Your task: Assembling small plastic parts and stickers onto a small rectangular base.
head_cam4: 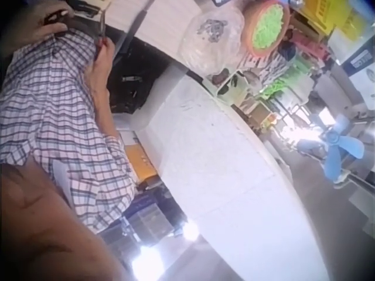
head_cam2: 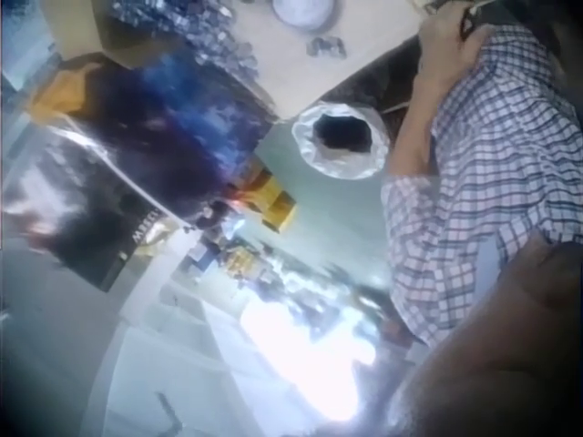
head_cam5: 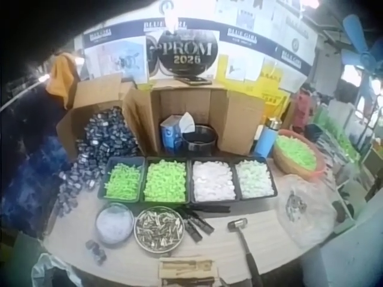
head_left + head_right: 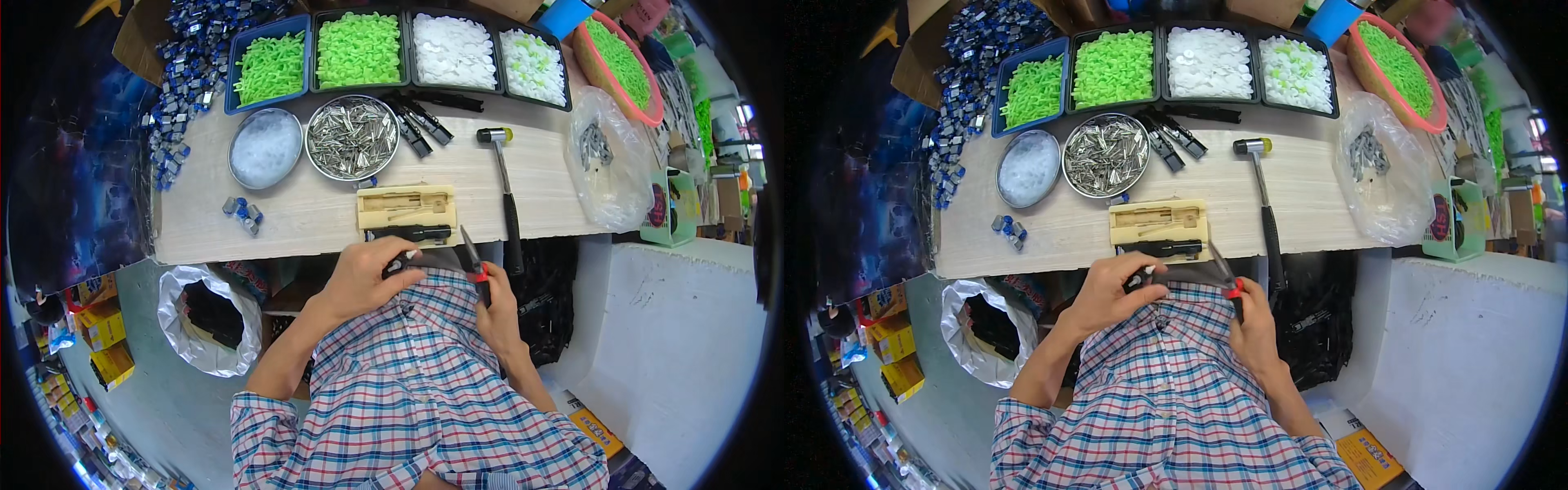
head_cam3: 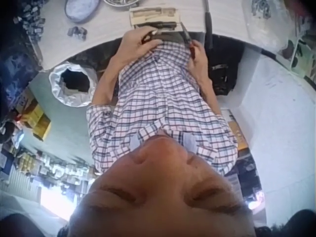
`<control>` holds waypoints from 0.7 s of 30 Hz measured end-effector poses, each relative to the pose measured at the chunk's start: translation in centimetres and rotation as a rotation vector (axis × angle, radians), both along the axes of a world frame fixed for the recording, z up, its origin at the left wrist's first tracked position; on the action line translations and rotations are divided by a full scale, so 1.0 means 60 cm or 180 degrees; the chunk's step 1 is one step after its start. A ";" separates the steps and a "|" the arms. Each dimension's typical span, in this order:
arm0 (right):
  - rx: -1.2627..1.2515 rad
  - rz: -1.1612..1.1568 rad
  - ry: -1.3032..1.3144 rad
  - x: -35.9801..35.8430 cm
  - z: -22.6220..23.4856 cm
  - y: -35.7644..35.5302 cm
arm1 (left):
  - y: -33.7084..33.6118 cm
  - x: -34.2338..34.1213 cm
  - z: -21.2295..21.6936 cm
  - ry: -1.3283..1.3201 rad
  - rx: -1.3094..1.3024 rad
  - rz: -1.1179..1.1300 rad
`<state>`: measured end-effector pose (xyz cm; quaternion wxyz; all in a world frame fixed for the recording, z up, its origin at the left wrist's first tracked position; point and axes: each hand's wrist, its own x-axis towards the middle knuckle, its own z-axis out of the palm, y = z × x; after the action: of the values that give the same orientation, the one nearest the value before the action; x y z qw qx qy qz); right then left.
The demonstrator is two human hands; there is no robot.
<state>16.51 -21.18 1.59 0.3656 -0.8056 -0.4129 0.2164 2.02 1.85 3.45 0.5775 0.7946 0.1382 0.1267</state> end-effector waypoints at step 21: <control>-0.0126 0.0504 -0.0322 0.018 0.025 0.023 | 0.024 0.093 -0.012 -0.0760 0.3907 -0.0028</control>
<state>17.58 -19.83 3.12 0.3100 -0.7874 -0.4889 0.2117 7.61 3.31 2.74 0.0277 0.9624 -0.0285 0.2686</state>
